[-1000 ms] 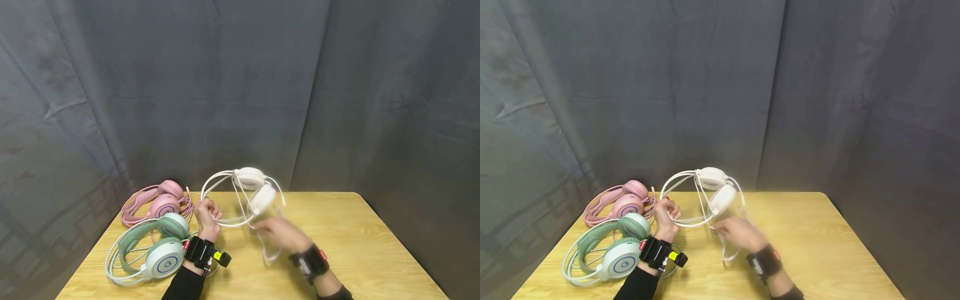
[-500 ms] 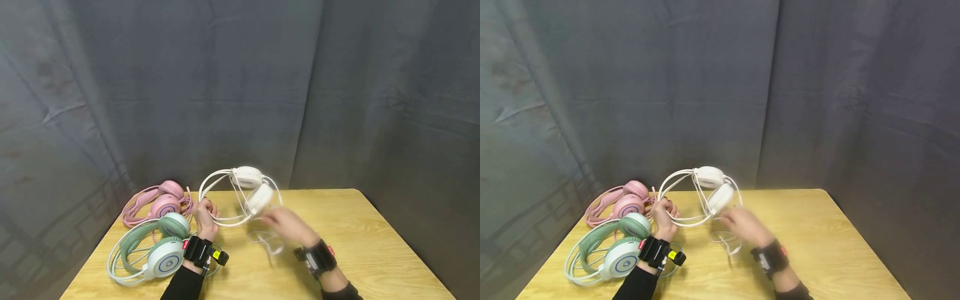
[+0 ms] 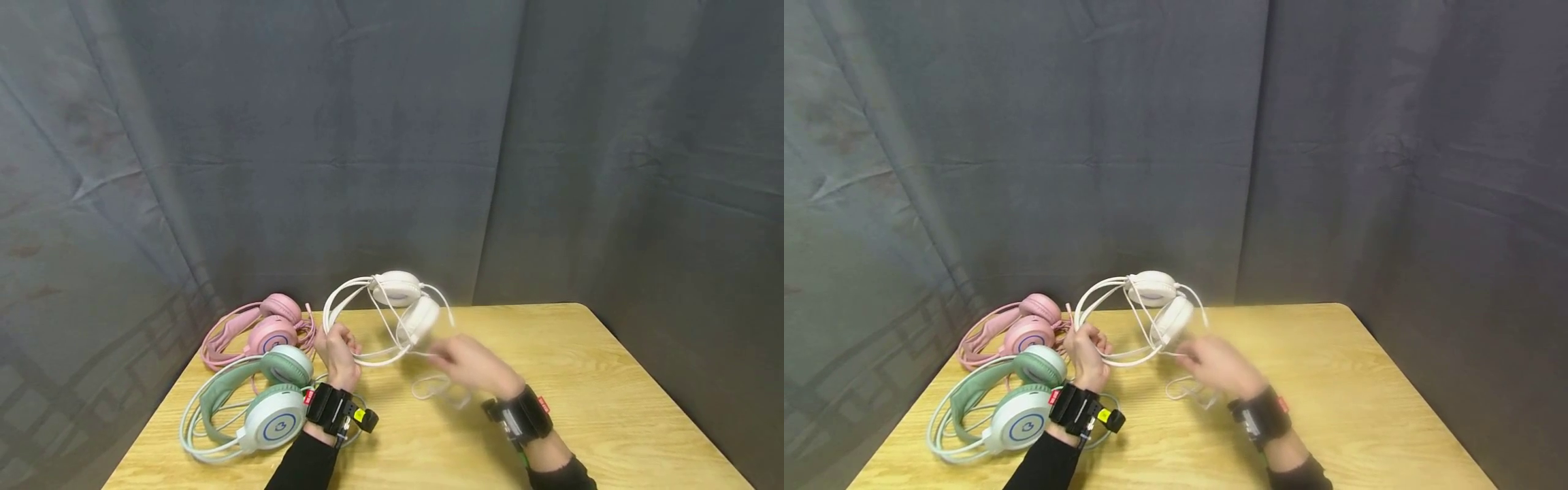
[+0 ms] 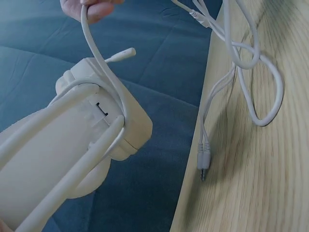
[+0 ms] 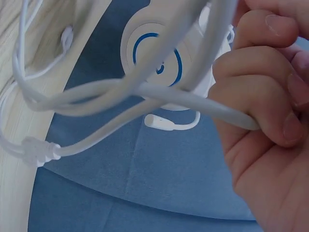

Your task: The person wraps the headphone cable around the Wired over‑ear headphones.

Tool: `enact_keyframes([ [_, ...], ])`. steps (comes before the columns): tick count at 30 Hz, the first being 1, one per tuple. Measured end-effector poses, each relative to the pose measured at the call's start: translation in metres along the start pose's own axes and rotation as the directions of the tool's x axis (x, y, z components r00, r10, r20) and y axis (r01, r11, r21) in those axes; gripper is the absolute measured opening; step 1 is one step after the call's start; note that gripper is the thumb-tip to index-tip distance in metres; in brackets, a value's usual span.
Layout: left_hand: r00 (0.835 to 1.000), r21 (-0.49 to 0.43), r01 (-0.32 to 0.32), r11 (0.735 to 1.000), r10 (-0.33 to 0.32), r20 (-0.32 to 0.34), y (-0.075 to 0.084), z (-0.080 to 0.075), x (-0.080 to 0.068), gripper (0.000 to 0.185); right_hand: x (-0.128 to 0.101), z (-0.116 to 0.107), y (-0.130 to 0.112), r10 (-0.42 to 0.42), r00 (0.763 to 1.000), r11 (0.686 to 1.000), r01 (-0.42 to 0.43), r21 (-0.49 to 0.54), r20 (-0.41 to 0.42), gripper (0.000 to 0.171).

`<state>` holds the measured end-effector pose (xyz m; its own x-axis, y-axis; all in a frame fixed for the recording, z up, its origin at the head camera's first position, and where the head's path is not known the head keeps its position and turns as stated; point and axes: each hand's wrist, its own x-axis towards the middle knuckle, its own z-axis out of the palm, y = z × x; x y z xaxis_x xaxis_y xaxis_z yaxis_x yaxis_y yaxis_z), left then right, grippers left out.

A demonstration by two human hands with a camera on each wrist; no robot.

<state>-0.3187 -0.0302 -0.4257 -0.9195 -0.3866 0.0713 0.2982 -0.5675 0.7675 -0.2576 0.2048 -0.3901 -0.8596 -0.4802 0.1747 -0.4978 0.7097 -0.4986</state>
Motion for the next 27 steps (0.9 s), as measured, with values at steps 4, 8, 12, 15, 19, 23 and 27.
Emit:
enact_keyframes([
  [4,1.0,0.002,-0.006,1.0,0.006,-0.023,0.0,0.0,0.0,0.016,0.001,0.0,-0.002,-0.011,1.0,1.0,0.011,-0.003,-0.01,0.014],
  [8,0.998,0.049,-0.034,0.998,0.036,-0.055,0.001,0.002,-0.002,0.016,0.002,-0.005,-0.001,0.013,1.0,1.0,-0.013,-0.007,-0.02,0.012],
  [12,0.989,0.128,-0.09,0.988,0.103,-0.104,0.003,0.005,-0.003,0.02,0.008,-0.019,0.006,0.052,0.998,0.997,-0.054,-0.049,-0.041,0.01],
  [15,0.98,0.187,-0.131,0.974,0.155,-0.122,0.004,0.005,-0.002,0.022,0.015,-0.035,0.012,0.059,0.996,0.992,-0.066,-0.106,-0.07,0.014],
  [19,0.973,0.227,-0.163,0.96,0.195,-0.127,0.005,0.004,-0.001,0.024,0.025,-0.056,0.018,0.013,0.993,0.982,-0.035,-0.185,-0.118,0.014],
  [23,0.966,0.262,-0.178,0.948,0.219,-0.135,0.002,0.001,0.003,0.02,0.037,-0.069,0.022,-0.075,0.989,0.969,0.043,-0.243,-0.125,0.012],
  [27,0.949,0.334,-0.219,0.917,0.279,-0.144,-0.002,0.0,0.01,0.015,0.052,-0.072,0.022,-0.2,0.973,0.943,0.16,-0.293,-0.111,0.013],
])
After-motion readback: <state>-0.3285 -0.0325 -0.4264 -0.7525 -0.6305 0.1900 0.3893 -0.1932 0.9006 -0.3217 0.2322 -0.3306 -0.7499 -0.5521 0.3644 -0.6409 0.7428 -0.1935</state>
